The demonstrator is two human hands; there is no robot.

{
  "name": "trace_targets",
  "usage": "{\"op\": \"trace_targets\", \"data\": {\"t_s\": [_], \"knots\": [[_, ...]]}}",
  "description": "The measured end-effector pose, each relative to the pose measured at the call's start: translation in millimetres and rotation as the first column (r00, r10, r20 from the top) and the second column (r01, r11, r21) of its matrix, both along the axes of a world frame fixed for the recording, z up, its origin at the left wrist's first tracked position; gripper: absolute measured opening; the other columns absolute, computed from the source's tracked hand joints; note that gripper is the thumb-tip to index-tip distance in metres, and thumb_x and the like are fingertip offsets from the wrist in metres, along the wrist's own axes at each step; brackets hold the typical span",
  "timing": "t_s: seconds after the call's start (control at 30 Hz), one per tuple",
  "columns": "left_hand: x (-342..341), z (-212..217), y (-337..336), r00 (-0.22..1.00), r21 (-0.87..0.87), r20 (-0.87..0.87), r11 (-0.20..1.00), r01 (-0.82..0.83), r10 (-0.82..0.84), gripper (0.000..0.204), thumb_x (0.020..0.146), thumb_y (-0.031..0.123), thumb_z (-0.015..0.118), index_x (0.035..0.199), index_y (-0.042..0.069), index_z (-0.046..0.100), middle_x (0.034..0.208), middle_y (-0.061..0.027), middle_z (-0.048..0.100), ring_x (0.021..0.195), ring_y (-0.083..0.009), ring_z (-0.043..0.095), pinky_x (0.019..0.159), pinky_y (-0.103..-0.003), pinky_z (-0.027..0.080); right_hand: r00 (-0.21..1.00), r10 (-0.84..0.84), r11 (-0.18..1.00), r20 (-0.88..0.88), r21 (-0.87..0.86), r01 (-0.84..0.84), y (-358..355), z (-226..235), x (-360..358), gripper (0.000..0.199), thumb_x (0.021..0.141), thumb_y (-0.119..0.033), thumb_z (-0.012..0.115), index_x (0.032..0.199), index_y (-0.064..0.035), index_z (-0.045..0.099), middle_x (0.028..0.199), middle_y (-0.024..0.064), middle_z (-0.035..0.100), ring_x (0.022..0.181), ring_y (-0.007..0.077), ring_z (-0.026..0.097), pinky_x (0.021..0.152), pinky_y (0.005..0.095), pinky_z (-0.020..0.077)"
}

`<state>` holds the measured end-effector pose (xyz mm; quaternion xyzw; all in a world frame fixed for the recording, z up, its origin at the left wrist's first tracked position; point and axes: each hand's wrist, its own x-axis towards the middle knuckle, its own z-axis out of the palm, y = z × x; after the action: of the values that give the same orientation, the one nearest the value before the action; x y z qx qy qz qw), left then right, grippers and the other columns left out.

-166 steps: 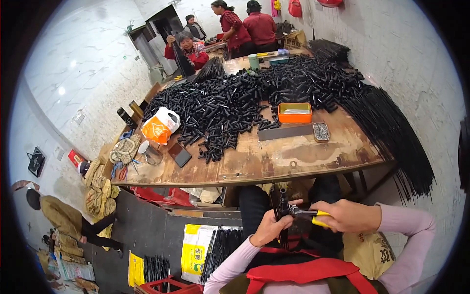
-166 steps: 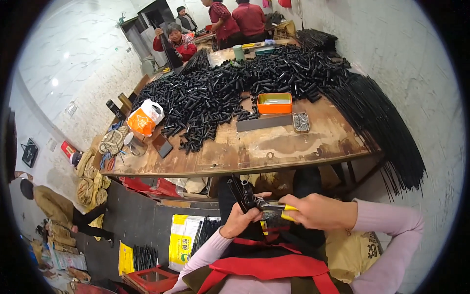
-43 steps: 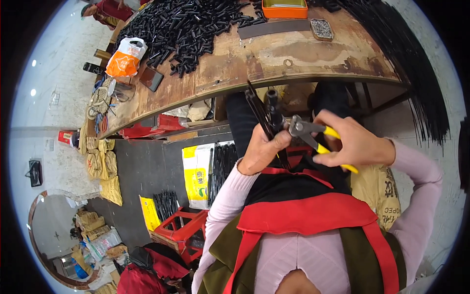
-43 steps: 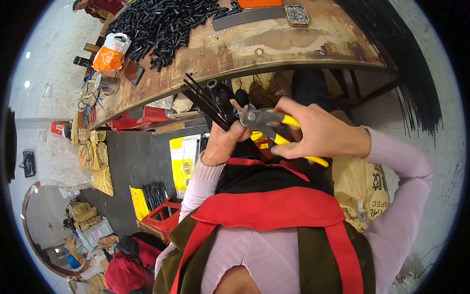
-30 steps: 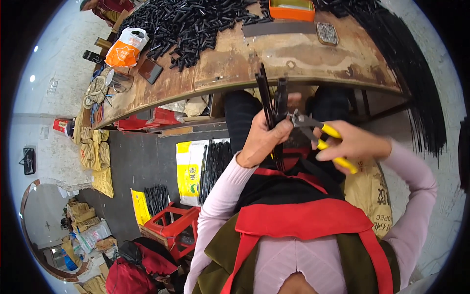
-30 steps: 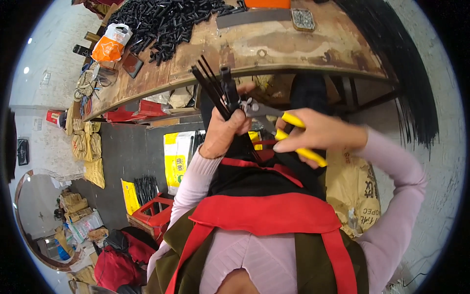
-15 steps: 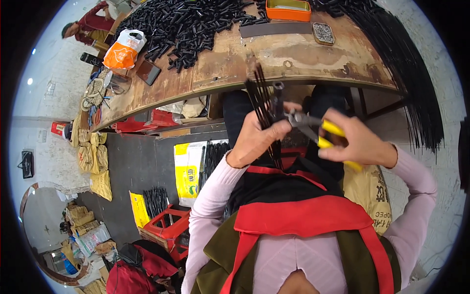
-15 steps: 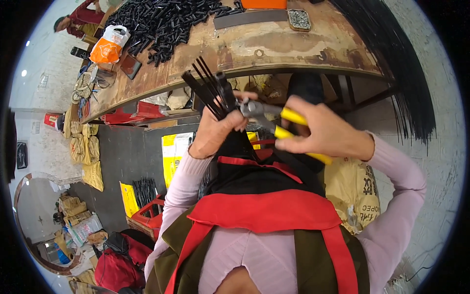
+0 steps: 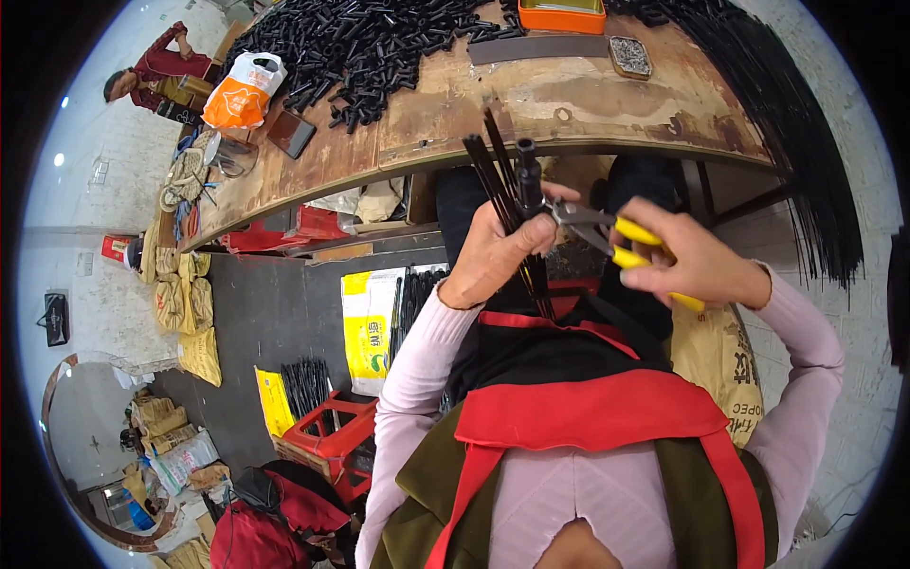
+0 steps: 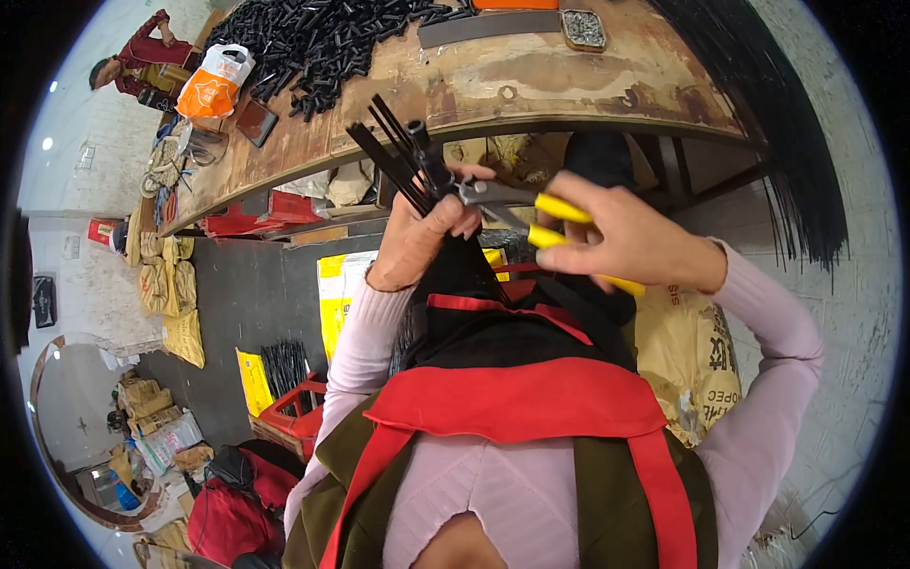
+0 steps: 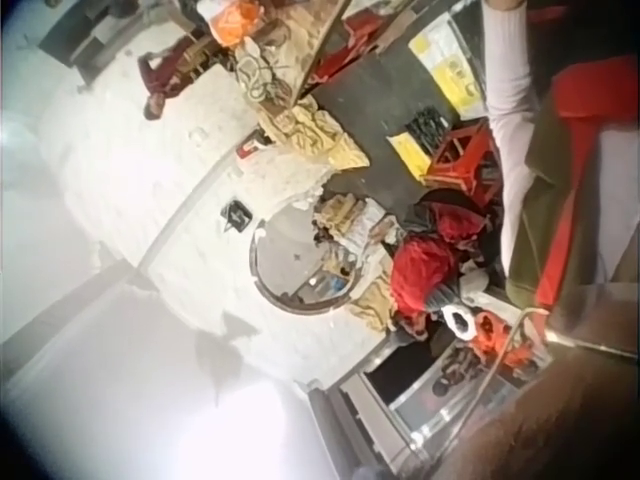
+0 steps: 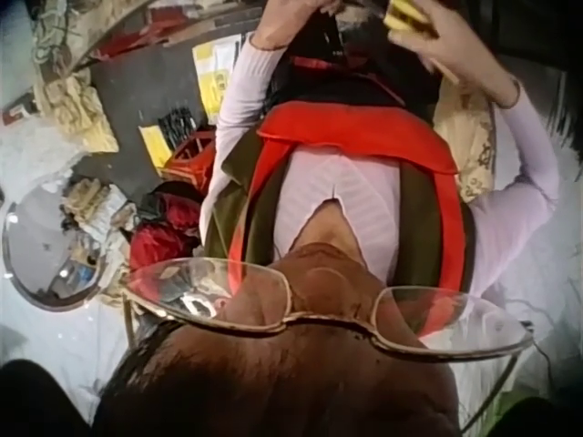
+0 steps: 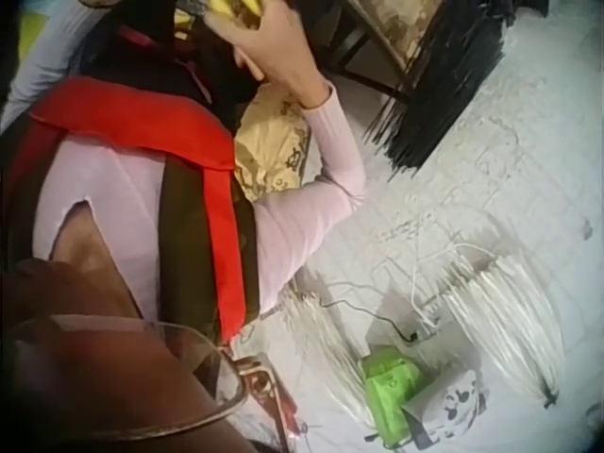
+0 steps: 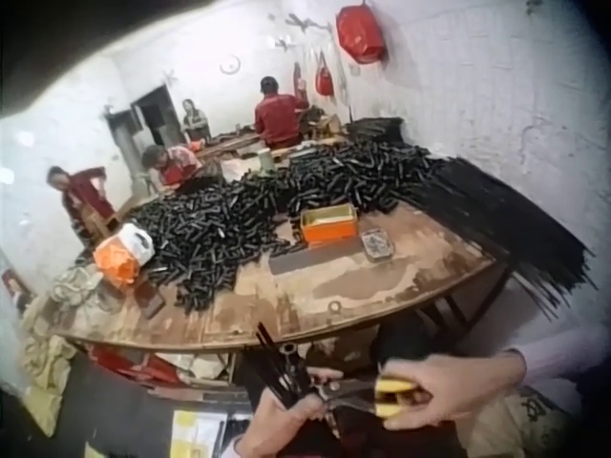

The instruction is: Assembling, bundling, and cutting black wires using pliers at an industrial workbench.

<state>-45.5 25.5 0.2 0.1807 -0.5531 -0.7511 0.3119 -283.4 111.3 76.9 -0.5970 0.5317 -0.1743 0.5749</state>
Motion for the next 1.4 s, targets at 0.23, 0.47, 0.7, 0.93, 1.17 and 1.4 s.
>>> {"op": "trace_targets", "data": {"t_s": [0.23,0.47,0.7,0.93,1.17,1.4], "knots": [[5.2,-4.9,-0.5,1.000,-0.018,-0.010,1.000,0.019,-0.019,0.038,0.094,0.028,0.067,0.117,-0.001,0.059,0.075,0.0025,0.052,0.068,-0.0057,0.047,0.061,-0.023,0.039,0.990,-0.119,0.993,0.079,0.013,0.118,5.1,-44.1,20.8,0.016,0.093,-0.014,0.064,0.094,0.0014,0.059,0.067,0.0039,0.060,0.056,0.0071,0.055,0.052,0.0235,0.0425],[5.7,-9.9,0.4,0.997,0.011,-0.059,0.999,-0.048,0.049,0.032,0.096,0.024,0.065,0.114,0.001,0.052,0.077,0.0007,0.053,0.069,-0.0074,0.048,0.062,-0.024,0.040,0.984,-0.105,0.989,0.144,-0.086,0.118,-4.3,-53.6,22.2,0.022,0.098,-0.019,0.058,0.098,0.0031,0.060,0.072,0.0059,0.063,0.061,0.0087,0.059,0.057,0.0241,0.0472],[4.0,-10.9,-1.5,0.991,0.039,-0.119,0.997,0.073,-0.068,0.031,0.096,0.024,0.065,0.111,0.002,0.049,0.077,-0.0006,0.053,0.068,-0.0087,0.048,0.062,-0.024,0.040,0.928,0.004,0.986,0.372,0.154,-0.065,-4.9,-34.8,8.3,0.038,0.104,-0.024,0.042,0.109,0.0087,0.061,0.093,0.0158,0.070,0.081,0.0216,0.070,0.075,0.0291,0.0536],[7.3,-11.6,-1.9,0.989,-0.003,-0.114,0.995,0.095,-0.095,0.032,0.094,0.026,0.067,0.107,0.003,0.049,0.077,-0.0008,0.053,0.069,-0.0084,0.048,0.062,-0.024,0.040,0.910,0.006,0.884,0.414,0.423,-0.198,-11.0,-13.6,0.5,0.046,0.105,-0.035,0.039,0.103,0.0058,0.059,0.090,0.0186,0.070,0.080,0.0273,0.073,0.067,0.0291,0.0542],[11.5,1.8,7.0,0.997,-0.068,0.068,0.997,0.033,-0.028,0.032,0.088,0.021,0.074,0.102,0.002,0.053,0.080,-0.0022,0.057,0.072,-0.0111,0.053,0.067,-0.027,0.044,0.935,-0.035,0.773,0.354,0.602,-0.199,-10.2,5.1,-1.1,0.045,0.105,-0.037,0.040,0.091,0.0016,0.057,0.068,0.0074,0.055,0.053,0.0140,0.052,0.052,0.0284,0.0469],[17.0,2.0,49.2,0.986,-0.115,0.106,0.987,-0.115,0.127,0.029,0.072,0.003,0.068,0.096,0.003,0.053,0.082,-0.0073,0.059,0.077,-0.0174,0.054,0.071,-0.032,0.043,0.969,0.166,0.756,0.184,0.607,-0.245,-1.9,17.3,-8.2,0.034,0.101,-0.033,0.053,0.090,-0.0016,0.060,0.070,0.0055,0.058,0.056,0.0151,0.054,0.053,0.0286,0.0442]]}}
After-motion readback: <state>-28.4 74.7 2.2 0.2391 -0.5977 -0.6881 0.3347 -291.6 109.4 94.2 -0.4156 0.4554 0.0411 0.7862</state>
